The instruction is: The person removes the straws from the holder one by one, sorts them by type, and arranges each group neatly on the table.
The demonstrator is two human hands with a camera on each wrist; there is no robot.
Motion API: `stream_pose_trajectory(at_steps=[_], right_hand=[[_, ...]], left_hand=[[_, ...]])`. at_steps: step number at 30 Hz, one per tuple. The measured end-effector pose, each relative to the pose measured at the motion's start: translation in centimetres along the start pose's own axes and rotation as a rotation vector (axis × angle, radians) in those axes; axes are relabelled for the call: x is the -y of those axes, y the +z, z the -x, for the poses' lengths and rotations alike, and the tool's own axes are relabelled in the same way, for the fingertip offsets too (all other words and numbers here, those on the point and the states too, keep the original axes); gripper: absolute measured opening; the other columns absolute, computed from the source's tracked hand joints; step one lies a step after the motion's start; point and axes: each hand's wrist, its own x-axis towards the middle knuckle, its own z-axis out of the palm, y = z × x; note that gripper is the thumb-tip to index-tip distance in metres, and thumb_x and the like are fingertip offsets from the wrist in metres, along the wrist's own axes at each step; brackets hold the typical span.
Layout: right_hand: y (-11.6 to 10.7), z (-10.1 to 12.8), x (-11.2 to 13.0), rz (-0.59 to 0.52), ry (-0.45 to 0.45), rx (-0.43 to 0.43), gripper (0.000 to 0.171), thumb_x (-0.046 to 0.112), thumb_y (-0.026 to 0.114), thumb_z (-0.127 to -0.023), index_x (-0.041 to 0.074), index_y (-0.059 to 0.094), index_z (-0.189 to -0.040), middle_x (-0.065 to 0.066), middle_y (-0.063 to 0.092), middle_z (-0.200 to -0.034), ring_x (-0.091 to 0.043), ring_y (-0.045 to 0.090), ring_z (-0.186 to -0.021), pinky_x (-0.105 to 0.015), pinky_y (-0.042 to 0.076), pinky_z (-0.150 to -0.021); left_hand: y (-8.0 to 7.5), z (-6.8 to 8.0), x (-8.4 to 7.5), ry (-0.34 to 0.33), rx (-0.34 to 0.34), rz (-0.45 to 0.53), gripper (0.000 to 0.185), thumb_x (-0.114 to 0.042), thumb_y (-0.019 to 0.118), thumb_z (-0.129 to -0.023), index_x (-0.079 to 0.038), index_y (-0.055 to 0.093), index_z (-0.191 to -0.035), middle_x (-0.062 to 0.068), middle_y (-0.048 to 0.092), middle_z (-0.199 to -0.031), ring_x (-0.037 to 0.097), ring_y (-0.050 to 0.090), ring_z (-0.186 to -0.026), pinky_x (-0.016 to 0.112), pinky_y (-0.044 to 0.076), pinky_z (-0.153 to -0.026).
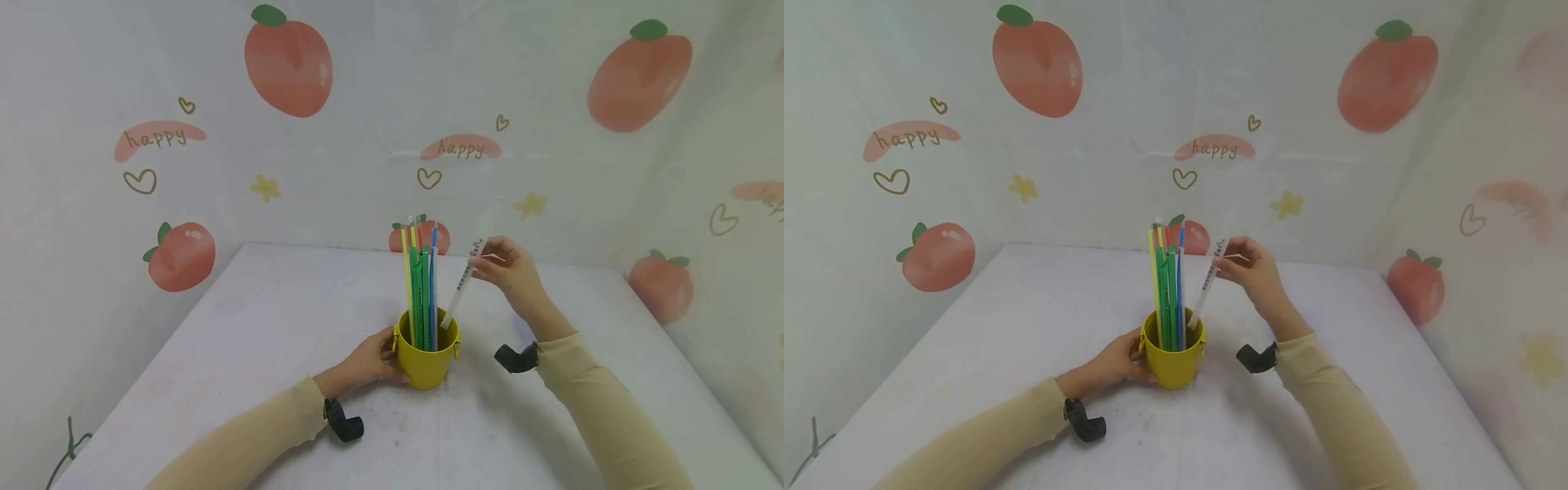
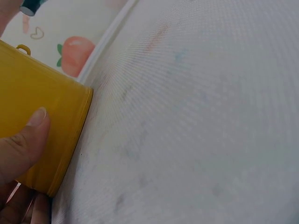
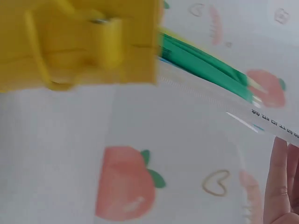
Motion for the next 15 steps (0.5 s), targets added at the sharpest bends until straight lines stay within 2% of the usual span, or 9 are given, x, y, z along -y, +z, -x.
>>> stream_pose_trajectory(at_steps=[4, 7, 11, 15], right_hand=[[-1.2, -0.2, 1.5, -0.17, -0.057, -0.041, 0.023, -0.009, 0.064, -0.087, 0.012, 0.061, -0.096, 0.0, 0.061, -0.094, -0.01, 0.065, -0.089, -0.027, 0.06, -0.081], [-2.3, -0.1, 2.3, -0.254, -0.076, -0.074, 0.022, -0.011, 0.061, -0.088, 0.01, 0.062, -0.096, -0.001, 0.062, -0.093, -0.012, 0.065, -0.088, -0.027, 0.06, -0.079], [-3.7, 0.2, 2.7, -0.296, -0.072, -0.11, 0.022, -0.01, 0.058, -0.09, 0.01, 0.063, -0.099, -0.001, 0.063, -0.094, -0.013, 0.065, -0.088, -0.028, 0.061, -0.078], [-4.6, 0.7, 2.4, -0.322, -0.021, -0.109, 0.021, -0.008, 0.055, -0.092, 0.009, 0.062, -0.101, 0.0, 0.065, -0.094, -0.013, 0.066, -0.087, -0.028, 0.061, -0.077]], left_hand=[[0.0, 0.0, 0.0, 0.007, 0.005, 0.004, 0.088, -0.005, 0.083, -0.073, -0.008, 0.035, -0.147, 0.011, 0.046, -0.146, 0.031, 0.042, -0.137, 0.046, 0.035, -0.115], [0.0, 0.0, 0.0, 0.006, 0.004, -0.003, 0.088, -0.005, 0.083, -0.073, -0.007, 0.036, -0.147, 0.012, 0.046, -0.146, 0.032, 0.042, -0.137, 0.047, 0.035, -0.115], [0.0, 0.0, 0.0, 0.004, -0.002, -0.011, 0.088, -0.005, 0.083, -0.073, -0.007, 0.035, -0.147, 0.013, 0.047, -0.145, 0.033, 0.042, -0.137, 0.047, 0.035, -0.115], [0.0, 0.0, 0.0, -0.007, -0.008, -0.014, 0.089, -0.005, 0.084, -0.072, -0.008, 0.036, -0.147, 0.011, 0.047, -0.146, 0.032, 0.042, -0.137, 0.046, 0.035, -0.115]])
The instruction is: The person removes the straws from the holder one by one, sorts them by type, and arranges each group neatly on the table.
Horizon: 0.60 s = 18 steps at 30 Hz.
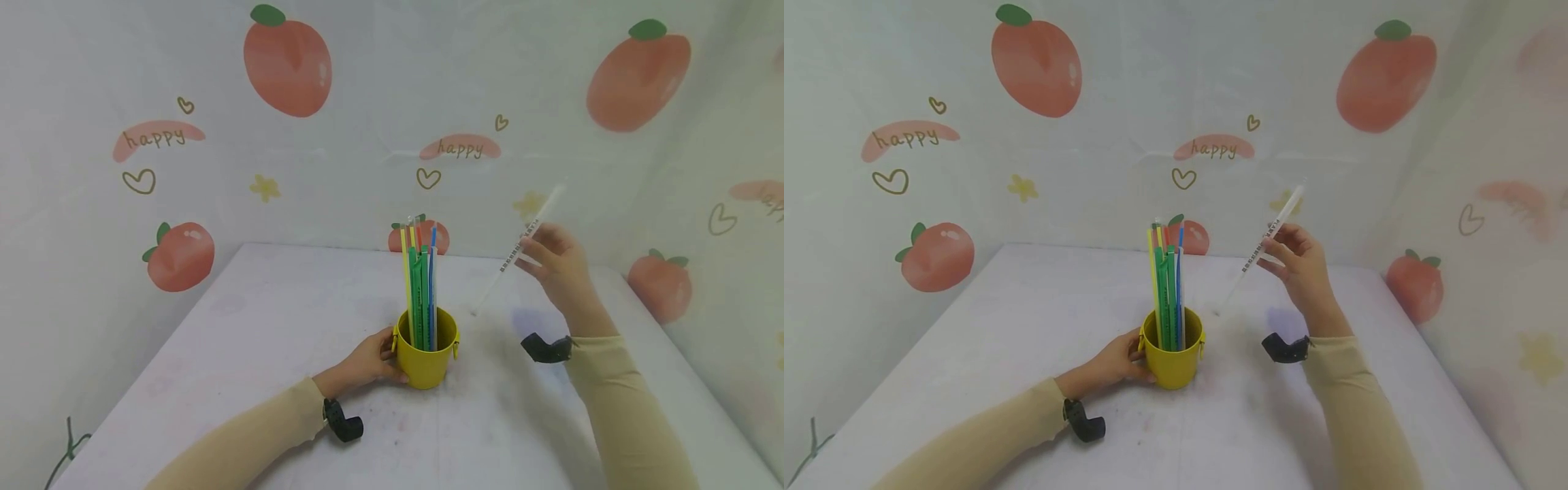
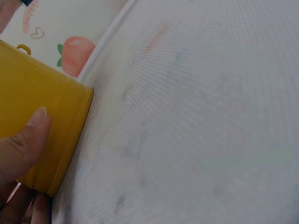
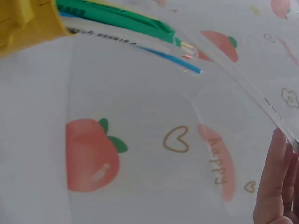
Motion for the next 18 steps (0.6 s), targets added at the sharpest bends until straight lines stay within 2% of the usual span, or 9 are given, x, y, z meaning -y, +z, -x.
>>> stream_pose_trajectory(at_steps=[3, 7, 10, 14, 18], right_hand=[[-0.7, 0.3, -0.7, 0.031, 0.069, 0.013, 0.02, -0.006, 0.056, -0.093, 0.011, 0.063, -0.101, 0.002, 0.066, -0.093, -0.012, 0.067, -0.086, -0.027, 0.061, -0.077], [-1.5, 0.6, -2.2, 0.173, 0.165, 0.032, 0.017, 0.002, 0.059, -0.094, 0.016, 0.064, -0.102, 0.005, 0.065, -0.092, -0.008, 0.066, -0.087, -0.024, 0.06, -0.078], [-1.9, 0.8, -3.5, 0.241, 0.235, 0.041, 0.016, 0.005, 0.061, -0.094, 0.016, 0.062, -0.104, 0.006, 0.064, -0.09, -0.007, 0.066, -0.087, -0.023, 0.06, -0.079], [-2.2, 0.9, -5.1, 0.328, 0.314, 0.054, 0.02, 0.006, 0.06, -0.094, 0.007, 0.056, -0.114, 0.008, 0.064, -0.091, -0.005, 0.065, -0.087, -0.023, 0.06, -0.079], [-2.5, 1.0, -6.7, 0.439, 0.361, 0.072, 0.039, 0.006, 0.059, -0.095, -0.008, 0.045, -0.129, 0.009, 0.063, -0.09, -0.002, 0.064, -0.086, -0.025, 0.06, -0.08]], left_hand=[[0.1, 0.0, -0.1, -0.008, -0.001, -0.001, 0.088, -0.005, 0.084, -0.072, -0.009, 0.037, -0.147, 0.01, 0.046, -0.147, 0.031, 0.041, -0.138, 0.046, 0.034, -0.115], [0.0, 0.1, -0.1, -0.004, -0.001, -0.001, 0.088, -0.005, 0.083, -0.073, -0.009, 0.036, -0.147, 0.01, 0.046, -0.146, 0.031, 0.042, -0.137, 0.046, 0.035, -0.115], [0.0, 0.1, -0.1, 0.0, 0.001, 0.0, 0.088, -0.004, 0.083, -0.072, -0.009, 0.036, -0.147, 0.011, 0.047, -0.146, 0.031, 0.042, -0.137, 0.046, 0.035, -0.115], [0.0, 0.0, 0.0, 0.002, 0.005, 0.004, 0.088, -0.004, 0.083, -0.072, -0.008, 0.037, -0.147, 0.011, 0.048, -0.145, 0.031, 0.043, -0.137, 0.046, 0.036, -0.115], [0.0, 0.0, 0.1, -0.005, 0.002, -0.001, 0.088, -0.004, 0.083, -0.072, -0.009, 0.037, -0.146, 0.01, 0.048, -0.145, 0.031, 0.043, -0.136, 0.045, 0.036, -0.115]])
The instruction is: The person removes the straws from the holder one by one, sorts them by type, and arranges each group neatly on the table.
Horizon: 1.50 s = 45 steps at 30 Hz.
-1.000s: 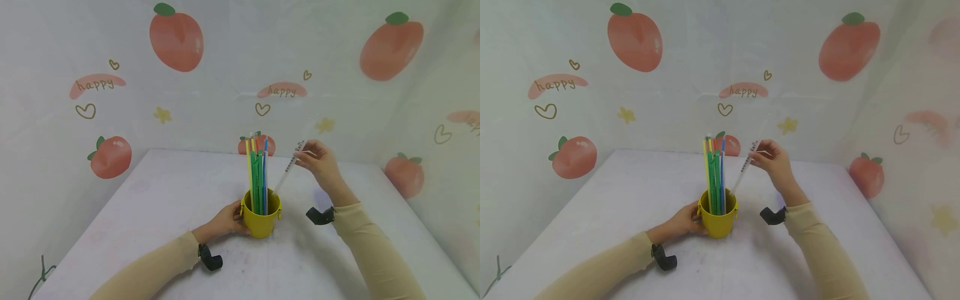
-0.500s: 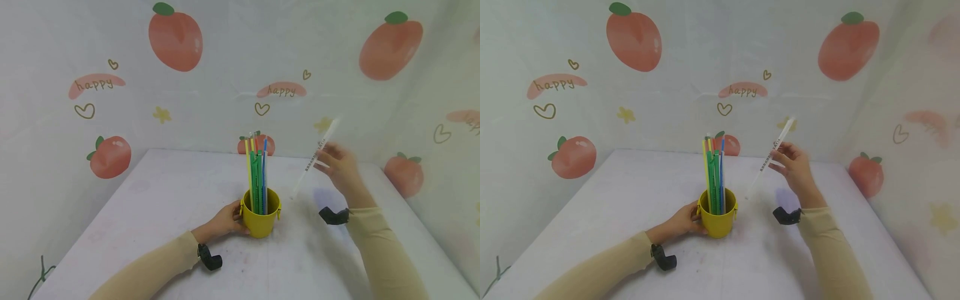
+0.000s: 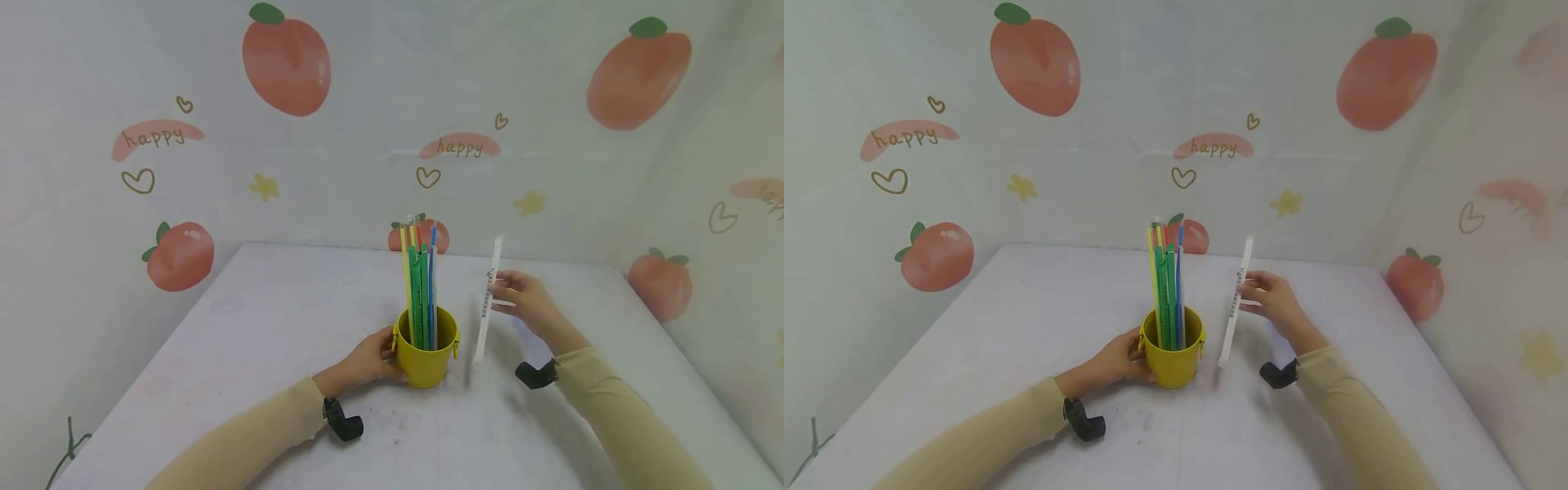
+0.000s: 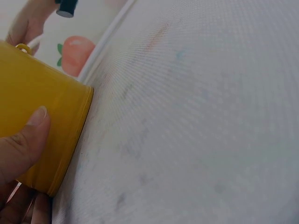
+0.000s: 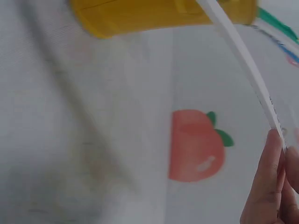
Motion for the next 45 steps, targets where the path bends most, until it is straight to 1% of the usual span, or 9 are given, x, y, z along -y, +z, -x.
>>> stream_pose_trajectory(at_steps=[1, 4, 9, 14, 22, 25, 31, 39, 45], right_hand=[[0.1, -0.1, -0.4, 0.02, 0.01, 0.001, 0.043, 0.005, 0.059, -0.095, -0.011, 0.042, -0.131, 0.009, 0.062, -0.089, -0.002, 0.064, -0.085, -0.026, 0.06, -0.08], [0.5, -0.5, -1.4, 0.075, 0.055, 0.006, 0.051, 0.005, 0.06, -0.094, -0.013, 0.038, -0.135, 0.005, 0.059, -0.091, -0.002, 0.063, -0.084, -0.028, 0.06, -0.082], [1.5, -1.1, -2.8, 0.203, 0.142, 0.002, 0.059, 0.007, 0.065, -0.091, -0.006, 0.036, -0.141, -0.012, 0.057, -0.108, -0.008, 0.065, -0.085, -0.032, 0.06, -0.08], [2.6, -1.7, -3.6, 0.218, 0.188, -0.001, 0.061, 0.002, 0.065, -0.09, -0.002, 0.034, -0.142, -0.021, 0.054, -0.116, -0.013, 0.065, -0.084, -0.033, 0.061, -0.078], [4.0, -2.3, -4.7, 0.285, 0.286, 0.002, 0.063, -0.001, 0.065, -0.089, 0.004, 0.034, -0.143, -0.023, 0.055, -0.117, -0.015, 0.062, -0.074, -0.028, 0.061, -0.072], [4.3, -2.4, -4.9, 0.287, 0.293, 0.008, 0.063, -0.002, 0.064, -0.089, 0.004, 0.033, -0.144, -0.022, 0.055, -0.115, -0.015, 0.062, -0.074, -0.028, 0.061, -0.07], [4.8, -2.3, -4.9, 0.286, 0.279, 0.01, 0.061, -0.005, 0.063, -0.089, 0.001, 0.034, -0.143, -0.016, 0.055, -0.103, -0.014, 0.061, -0.074, -0.029, 0.061, -0.066], [5.0, -2.5, -5.0, 0.362, 0.331, -0.032, 0.06, -0.002, 0.065, -0.089, 0.004, 0.038, -0.143, -0.012, 0.056, -0.099, -0.014, 0.06, -0.069, -0.026, 0.06, -0.062], [5.1, -2.5, -4.9, 0.396, 0.341, -0.038, 0.062, -0.004, 0.066, -0.087, 0.003, 0.039, -0.143, -0.012, 0.056, -0.094, -0.015, 0.059, -0.068, -0.026, 0.06, -0.06]], left_hand=[[0.0, 0.0, 0.0, -0.001, -0.001, -0.003, 0.088, -0.004, 0.083, -0.072, -0.009, 0.037, -0.146, 0.01, 0.048, -0.145, 0.031, 0.043, -0.136, 0.045, 0.036, -0.115], [0.0, -0.1, 0.0, 0.005, 0.003, -0.005, 0.087, -0.004, 0.083, -0.072, -0.008, 0.037, -0.146, 0.011, 0.048, -0.145, 0.032, 0.043, -0.136, 0.046, 0.036, -0.115], [0.0, -0.1, 0.0, 0.007, 0.006, -0.002, 0.087, -0.004, 0.083, -0.073, -0.007, 0.037, -0.146, 0.013, 0.048, -0.144, 0.033, 0.043, -0.136, 0.047, 0.035, -0.115], [0.1, 0.0, -0.2, -0.014, -0.002, 0.015, 0.086, -0.005, 0.083, -0.073, -0.009, 0.038, -0.145, 0.01, 0.047, -0.146, 0.032, 0.041, -0.138, 0.047, 0.034, -0.115], [0.1, 0.0, -0.1, -0.019, -0.007, 0.0, 0.086, -0.005, 0.083, -0.073, -0.008, 0.037, -0.146, 0.012, 0.044, -0.148, 0.034, 0.04, -0.138, 0.048, 0.035, -0.114], [0.1, 0.1, 0.0, -0.016, -0.011, -0.012, 0.086, -0.005, 0.083, -0.072, -0.007, 0.038, -0.146, 0.013, 0.043, -0.149, 0.035, 0.04, -0.138, 0.048, 0.035, -0.114], [0.1, 0.1, 0.0, -0.015, -0.012, -0.014, 0.086, -0.004, 0.083, -0.072, -0.007, 0.038, -0.145, 0.013, 0.043, -0.149, 0.035, 0.04, -0.138, 0.049, 0.034, -0.115], [0.1, 0.2, -0.5, -0.036, -0.012, -0.011, 0.087, -0.005, 0.083, -0.072, -0.01, 0.038, -0.146, 0.01, 0.044, -0.149, 0.033, 0.04, -0.139, 0.048, 0.034, -0.115], [0.0, 0.0, -0.4, -0.017, -0.002, -0.012, 0.088, -0.005, 0.084, -0.072, -0.008, 0.037, -0.146, 0.011, 0.043, -0.149, 0.034, 0.039, -0.139, 0.048, 0.034, -0.115]])
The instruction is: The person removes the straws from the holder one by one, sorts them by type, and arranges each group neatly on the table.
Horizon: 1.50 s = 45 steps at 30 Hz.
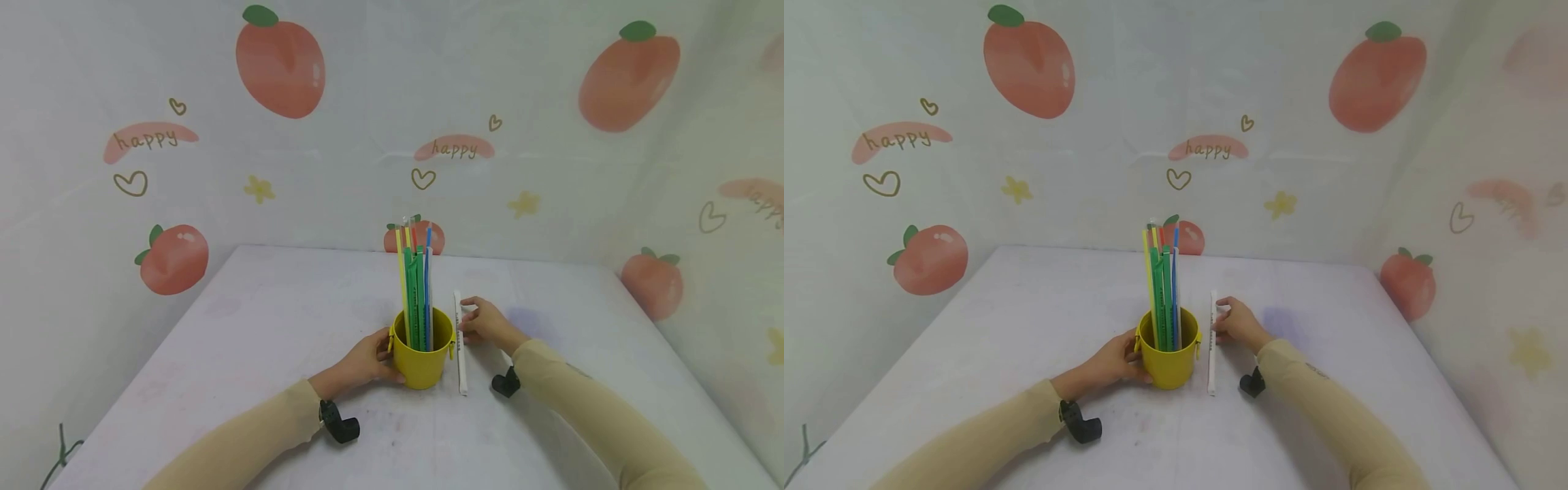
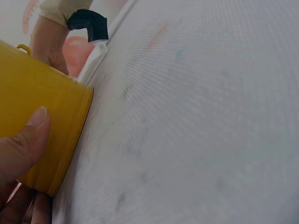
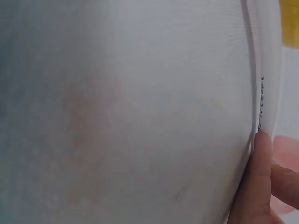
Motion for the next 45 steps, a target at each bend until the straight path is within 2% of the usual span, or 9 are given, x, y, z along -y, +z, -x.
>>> stream_pose_trajectory(at_steps=[12, 22, 45], right_hand=[[-0.09, 0.15, 0.38, 0.039, 0.039, 0.007, 0.062, -0.003, 0.067, -0.086, 0.004, 0.04, -0.142, -0.013, 0.057, -0.097, -0.015, 0.06, -0.066, -0.026, 0.06, -0.059], [0.02, 0.09, 0.2, 0.032, 0.062, 0.009, 0.06, 0.0, 0.066, -0.088, 0.004, 0.04, -0.142, -0.013, 0.058, -0.098, -0.014, 0.059, -0.065, -0.026, 0.06, -0.059], [-0.03, 0.29, 0.04, 0.003, 0.071, 0.026, 0.058, 0.0, 0.065, -0.089, 0.002, 0.04, -0.141, -0.012, 0.058, -0.095, -0.013, 0.058, -0.065, -0.027, 0.06, -0.06]], left_hand=[[-0.09, -0.09, -0.04, -0.002, -0.007, -0.017, 0.088, -0.006, 0.084, -0.072, -0.008, 0.037, -0.146, 0.011, 0.04, -0.152, 0.034, 0.039, -0.139, 0.047, 0.035, -0.114], [-0.05, -0.02, -0.08, -0.02, -0.01, 0.014, 0.089, -0.005, 0.084, -0.071, -0.009, 0.037, -0.147, 0.01, 0.039, -0.153, 0.034, 0.038, -0.139, 0.047, 0.035, -0.114], [0.08, -0.02, 0.12, -0.024, -0.02, 0.005, 0.089, -0.003, 0.084, -0.071, -0.008, 0.037, -0.146, 0.013, 0.039, -0.152, 0.035, 0.038, -0.139, 0.047, 0.035, -0.114]])
